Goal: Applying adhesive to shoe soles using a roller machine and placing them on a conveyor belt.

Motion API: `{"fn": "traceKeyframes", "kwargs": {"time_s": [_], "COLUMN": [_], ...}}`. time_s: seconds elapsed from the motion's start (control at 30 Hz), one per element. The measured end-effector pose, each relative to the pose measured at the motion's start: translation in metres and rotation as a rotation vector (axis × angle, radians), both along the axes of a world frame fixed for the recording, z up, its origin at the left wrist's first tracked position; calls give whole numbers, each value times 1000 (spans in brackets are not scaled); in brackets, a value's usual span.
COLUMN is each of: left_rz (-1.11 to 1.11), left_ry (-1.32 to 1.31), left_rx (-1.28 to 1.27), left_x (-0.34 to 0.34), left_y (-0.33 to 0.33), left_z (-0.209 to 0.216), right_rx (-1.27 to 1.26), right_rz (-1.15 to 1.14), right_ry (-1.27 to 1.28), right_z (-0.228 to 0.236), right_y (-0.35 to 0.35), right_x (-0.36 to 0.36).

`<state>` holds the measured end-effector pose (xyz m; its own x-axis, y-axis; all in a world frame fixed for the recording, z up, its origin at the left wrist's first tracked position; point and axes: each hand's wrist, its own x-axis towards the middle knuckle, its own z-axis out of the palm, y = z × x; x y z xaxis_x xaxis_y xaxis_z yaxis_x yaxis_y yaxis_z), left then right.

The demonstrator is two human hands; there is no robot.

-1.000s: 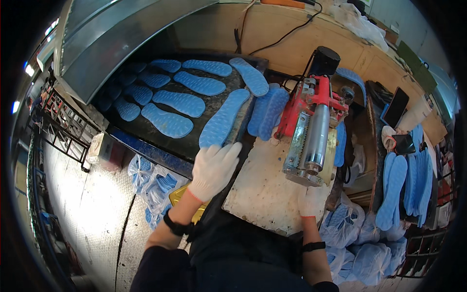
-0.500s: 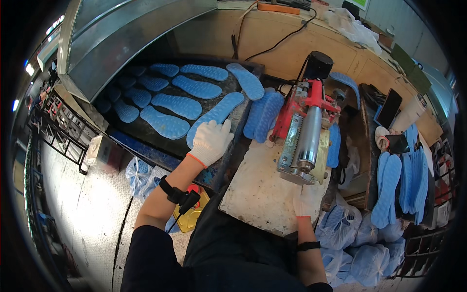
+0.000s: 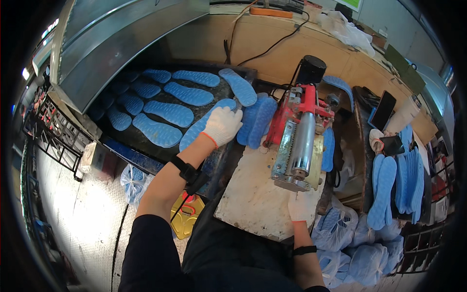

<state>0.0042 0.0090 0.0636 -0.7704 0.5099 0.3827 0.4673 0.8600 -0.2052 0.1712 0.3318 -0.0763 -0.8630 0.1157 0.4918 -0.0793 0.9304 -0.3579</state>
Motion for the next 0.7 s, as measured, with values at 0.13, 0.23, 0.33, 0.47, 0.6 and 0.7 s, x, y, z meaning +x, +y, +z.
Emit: {"fn": "traceKeyframes", "kwargs": {"time_s": [0.13, 0.23, 0.33, 0.47, 0.6, 0.7], "left_rz": [50, 81, -4, -135, -112, 6], "left_ry": [93, 108, 128, 159, 66, 33], "left_rx": [-14, -39, 14, 79, 54, -85], "left_x": [-2, -2, -5, -31, -81, -115], "left_y": [-15, -17, -7, 27, 52, 59], "left_z": [-5, 0, 7, 10, 7, 6], "right_rx": [-26, -20, -35, 9, 8, -1], "right_rz": [10, -15, -53, -43, -32, -105], "right_ry": [3, -12, 6, 6, -93, -299], "right_z": [0, -2, -6, -14, -21, -19], "right_y": [-2, -2, -1, 2, 6, 6], "right_x": [-2, 0, -1, 0, 0, 0]}}
